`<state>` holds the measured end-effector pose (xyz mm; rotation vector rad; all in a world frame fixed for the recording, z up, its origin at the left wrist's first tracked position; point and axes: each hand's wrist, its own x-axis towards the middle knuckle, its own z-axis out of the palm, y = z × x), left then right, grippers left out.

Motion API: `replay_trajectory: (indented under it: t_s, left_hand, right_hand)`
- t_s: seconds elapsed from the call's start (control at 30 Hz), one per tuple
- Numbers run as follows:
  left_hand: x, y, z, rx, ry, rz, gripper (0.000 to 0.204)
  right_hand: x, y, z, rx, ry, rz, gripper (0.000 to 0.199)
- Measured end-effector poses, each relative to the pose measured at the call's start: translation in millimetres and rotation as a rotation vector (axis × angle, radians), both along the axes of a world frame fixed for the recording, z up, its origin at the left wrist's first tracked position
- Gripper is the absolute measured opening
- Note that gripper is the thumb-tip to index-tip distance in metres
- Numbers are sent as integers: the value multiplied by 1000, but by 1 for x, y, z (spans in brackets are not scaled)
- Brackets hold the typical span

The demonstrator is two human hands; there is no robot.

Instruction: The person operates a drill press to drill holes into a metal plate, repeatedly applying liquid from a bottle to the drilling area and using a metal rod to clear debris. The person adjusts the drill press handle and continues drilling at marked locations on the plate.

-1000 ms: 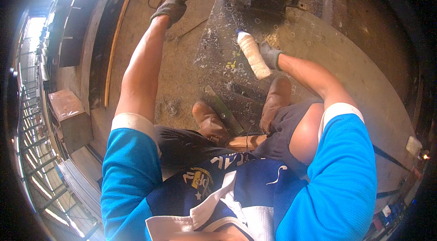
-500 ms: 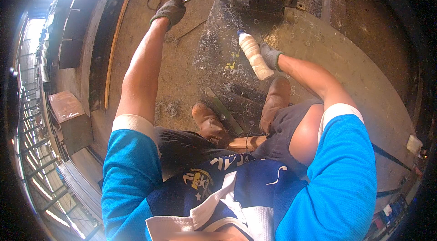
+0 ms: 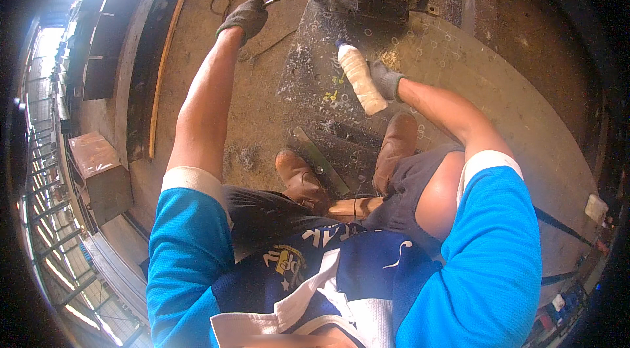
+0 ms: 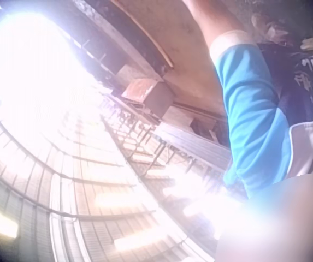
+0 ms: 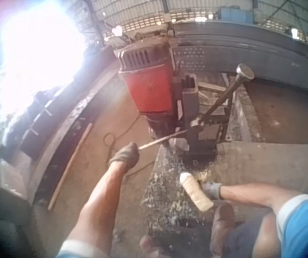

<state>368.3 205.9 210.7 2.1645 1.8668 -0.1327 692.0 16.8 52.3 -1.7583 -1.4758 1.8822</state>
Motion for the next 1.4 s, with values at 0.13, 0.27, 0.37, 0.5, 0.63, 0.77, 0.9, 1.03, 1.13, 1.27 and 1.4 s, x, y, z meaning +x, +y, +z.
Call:
replay_trajectory:
  t_s: [0.13,0.27,0.37,0.5,0.63,0.77,0.9,1.03,1.13,1.27,1.4]
  left_hand:
    - [2,1,1,5,3,-11,32]
    - [3,1,2,10,-2,-8,32]
    - [4,0,2,17,5,-6,32]
    - [5,0,1,1,2,-7,32]
    - [6,-1,0,-10,-5,-6,32]
    - [7,-1,0,-5,1,-14,33]
    - [7,0,-2,-23,8,-8,32]
    - [6,0,-6,-16,-10,-11,32]
    - [5,0,-8,10,-21,-31,32]
    - [6,1,-9,4,-13,-8,33]
    - [7,1,-10,-6,-19,-1,33]
  right_hand:
    - [-1,0,15,70,-334,79,51]
    - [2,0,37,-55,-187,-35,39]
    - [8,-1,37,244,-448,398,41]
    - [4,4,14,71,-378,70,42]
    - [9,1,6,234,-509,287,43]
    - [9,-1,14,112,-110,-7,48]
    - [-2,3,11,-94,153,-301,53]
    - [-7,7,2,-225,229,-411,55]
    - [-5,7,6,-51,-40,-149,52]
    - [5,2,17,255,-359,249,27]
    - [15,3,4,234,-365,296,30]
